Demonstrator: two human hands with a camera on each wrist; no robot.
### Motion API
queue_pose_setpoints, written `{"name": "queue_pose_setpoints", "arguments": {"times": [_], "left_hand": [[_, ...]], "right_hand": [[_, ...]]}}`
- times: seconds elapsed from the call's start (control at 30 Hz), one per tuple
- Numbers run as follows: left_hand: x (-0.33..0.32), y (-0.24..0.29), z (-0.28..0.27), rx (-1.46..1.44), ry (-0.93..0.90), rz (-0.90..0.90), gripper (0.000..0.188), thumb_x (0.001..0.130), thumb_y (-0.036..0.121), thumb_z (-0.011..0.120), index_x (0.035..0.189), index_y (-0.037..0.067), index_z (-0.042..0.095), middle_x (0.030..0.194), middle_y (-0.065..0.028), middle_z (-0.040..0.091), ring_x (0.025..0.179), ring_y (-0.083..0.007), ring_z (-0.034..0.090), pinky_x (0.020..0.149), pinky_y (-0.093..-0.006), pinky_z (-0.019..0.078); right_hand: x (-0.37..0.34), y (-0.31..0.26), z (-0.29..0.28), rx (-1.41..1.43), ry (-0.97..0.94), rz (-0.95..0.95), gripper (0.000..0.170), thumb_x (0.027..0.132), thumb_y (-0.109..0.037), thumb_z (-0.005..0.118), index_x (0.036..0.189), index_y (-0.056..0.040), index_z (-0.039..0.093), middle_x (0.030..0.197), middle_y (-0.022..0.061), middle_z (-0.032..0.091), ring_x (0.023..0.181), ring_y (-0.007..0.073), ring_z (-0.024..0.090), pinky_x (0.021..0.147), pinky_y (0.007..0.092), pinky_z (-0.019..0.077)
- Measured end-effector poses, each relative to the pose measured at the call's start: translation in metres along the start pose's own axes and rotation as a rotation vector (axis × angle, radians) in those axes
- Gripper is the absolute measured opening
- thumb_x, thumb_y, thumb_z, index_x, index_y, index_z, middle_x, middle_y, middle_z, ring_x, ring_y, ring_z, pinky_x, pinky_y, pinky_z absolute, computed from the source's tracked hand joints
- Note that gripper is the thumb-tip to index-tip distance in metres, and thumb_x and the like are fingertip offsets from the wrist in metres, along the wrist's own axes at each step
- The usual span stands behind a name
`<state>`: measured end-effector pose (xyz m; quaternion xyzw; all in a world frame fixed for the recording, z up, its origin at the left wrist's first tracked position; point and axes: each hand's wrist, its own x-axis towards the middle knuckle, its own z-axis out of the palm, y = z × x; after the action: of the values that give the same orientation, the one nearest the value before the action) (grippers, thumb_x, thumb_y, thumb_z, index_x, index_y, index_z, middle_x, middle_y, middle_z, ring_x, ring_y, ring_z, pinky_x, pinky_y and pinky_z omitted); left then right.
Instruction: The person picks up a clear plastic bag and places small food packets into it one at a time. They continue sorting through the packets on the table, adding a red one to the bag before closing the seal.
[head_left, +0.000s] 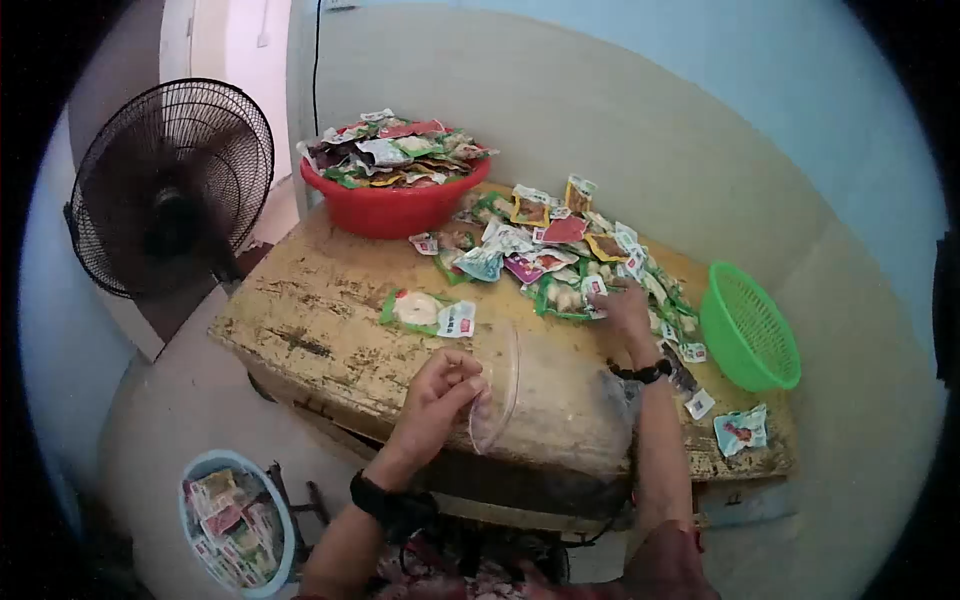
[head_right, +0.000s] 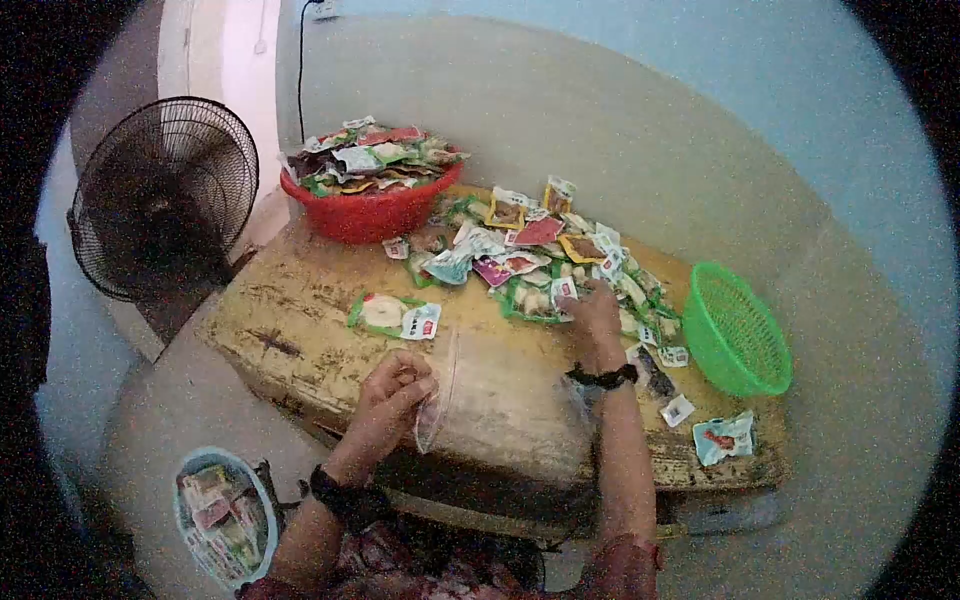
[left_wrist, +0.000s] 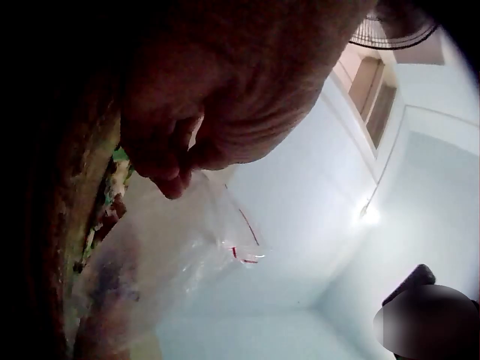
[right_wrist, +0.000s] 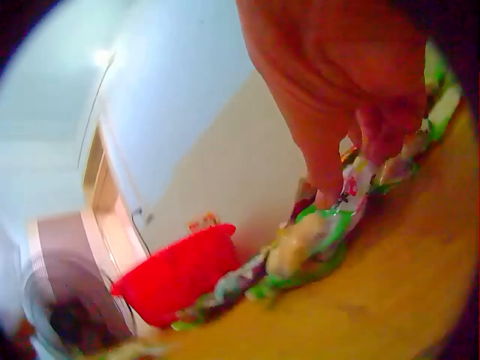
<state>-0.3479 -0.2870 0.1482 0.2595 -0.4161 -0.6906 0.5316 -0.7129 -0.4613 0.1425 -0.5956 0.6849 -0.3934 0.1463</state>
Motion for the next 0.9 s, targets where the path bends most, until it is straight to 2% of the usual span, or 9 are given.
{"name": "queue_pose_setpoints", "arguments": {"times": [0.1, 0.13, 0.27, 0.47, 0.53, 0.6, 0.7, 0.83, 0.9], "left_hand": [[-0.003, 0.008, 0.002, 0.054, -0.021, -0.007, 0.011, 0.099, 0.008, 0.06, 0.109, 0.004, 0.058, 0.092, -0.001, 0.064, 0.084, -0.0085, 0.061, 0.071, -0.0253, 0.0513], [-0.005, 0.01, 0.002, 0.078, -0.023, -0.016, 0.012, 0.099, 0.009, 0.061, 0.11, 0.004, 0.06, 0.094, -0.0006, 0.064, 0.088, -0.0084, 0.061, 0.074, -0.0253, 0.0513], [-0.003, 0.009, -0.004, 0.209, -0.084, -0.031, 0.023, 0.097, 0.011, 0.064, 0.118, 0.002, 0.065, 0.106, -0.0012, 0.067, 0.096, -0.0094, 0.061, 0.083, -0.0264, 0.0518], [0.0, 0.009, -0.004, 0.302, -0.145, -0.024, 0.03, 0.095, 0.013, 0.067, 0.123, 0.002, 0.065, 0.112, -0.0029, 0.068, 0.101, -0.011, 0.063, 0.091, -0.0309, 0.053], [-0.001, 0.011, -0.002, 0.29, -0.144, 0.001, 0.034, 0.094, 0.013, 0.069, 0.125, 0.002, 0.064, 0.114, -0.0035, 0.068, 0.101, -0.0115, 0.063, 0.091, -0.0315, 0.0533], [-0.003, 0.011, 0.004, 0.258, -0.135, 0.002, 0.036, 0.092, 0.013, 0.071, 0.126, 0.002, 0.065, 0.109, -0.0027, 0.069, 0.097, -0.0103, 0.063, 0.087, -0.029, 0.0526], [-0.007, 0.014, 0.009, 0.237, -0.083, -0.033, 0.037, 0.091, 0.013, 0.075, 0.124, 0.001, 0.065, 0.098, -0.0003, 0.069, 0.087, -0.0073, 0.062, 0.077, -0.0234, 0.0507], [-0.009, 0.01, 0.004, 0.128, 0.025, 0.058, 0.044, 0.089, 0.013, 0.075, 0.128, -0.003, 0.061, 0.093, 0.0009, 0.065, 0.082, -0.0077, 0.06, 0.071, -0.0241, 0.0492], [-0.01, 0.013, 0.001, 0.075, 0.02, 0.09, 0.045, 0.09, 0.011, 0.073, 0.131, -0.003, 0.059, 0.091, 0.0009, 0.063, 0.081, -0.0082, 0.06, 0.069, -0.0242, 0.0489]], "right_hand": [[-0.02, -0.032, -0.026, 0.216, -0.262, 0.04, 0.032, 0.082, -0.019, 0.079, 0.106, -0.0015, 0.069, 0.093, 0.004, 0.07, 0.08, 0.0137, 0.062, 0.069, 0.0308, 0.0488], [-0.035, -0.055, -0.036, 0.255, -0.295, -0.047, 0.017, 0.084, -0.016, 0.076, 0.094, -0.0047, 0.07, 0.08, -0.0036, 0.063, 0.07, 0.0074, 0.053, 0.065, 0.026, 0.0438], [-0.043, -0.114, -0.053, 0.373, -0.27, -0.082, 0.018, 0.091, -0.021, 0.072, 0.098, -0.0045, 0.067, 0.081, -0.004, 0.061, 0.068, 0.0052, 0.05, 0.061, 0.0244, 0.0408], [-0.081, -0.245, -0.079, 0.379, -0.122, -0.37, 0.014, 0.096, -0.018, 0.065, 0.103, -0.0051, 0.064, 0.078, -0.0054, 0.06, 0.065, 0.0004, 0.049, 0.054, 0.0182, 0.0353], [-0.11, -0.288, -0.079, 0.35, -0.176, -0.474, 0.02, 0.097, -0.017, 0.065, 0.112, -0.0031, 0.062, 0.076, -0.0045, 0.062, 0.06, 0.0003, 0.05, 0.05, 0.0167, 0.0353], [-0.135, -0.314, -0.064, 0.274, -0.23, -0.647, 0.027, 0.097, -0.015, 0.064, 0.119, -0.0023, 0.058, 0.074, -0.0031, 0.064, 0.058, 0.0017, 0.054, 0.047, 0.0175, 0.0376], [-0.162, -0.326, -0.037, 0.045, -0.282, -0.931, 0.035, 0.092, -0.009, 0.063, 0.125, -0.0062, 0.055, 0.069, 0.0063, 0.062, 0.058, 0.0159, 0.062, 0.051, 0.031, 0.0446], [-0.173, -0.317, -0.04, -0.427, -0.311, -1.017, 0.042, 0.085, -0.007, 0.062, 0.126, -0.0146, 0.056, 0.065, 0.0129, 0.058, 0.061, 0.0335, 0.062, 0.057, 0.0443, 0.046], [-0.166, -0.313, -0.051, -0.48, -0.38, -0.993, 0.039, 0.085, -0.009, 0.06, 0.124, -0.0172, 0.059, 0.065, 0.0121, 0.059, 0.063, 0.0351, 0.062, 0.057, 0.0456, 0.046]]}}
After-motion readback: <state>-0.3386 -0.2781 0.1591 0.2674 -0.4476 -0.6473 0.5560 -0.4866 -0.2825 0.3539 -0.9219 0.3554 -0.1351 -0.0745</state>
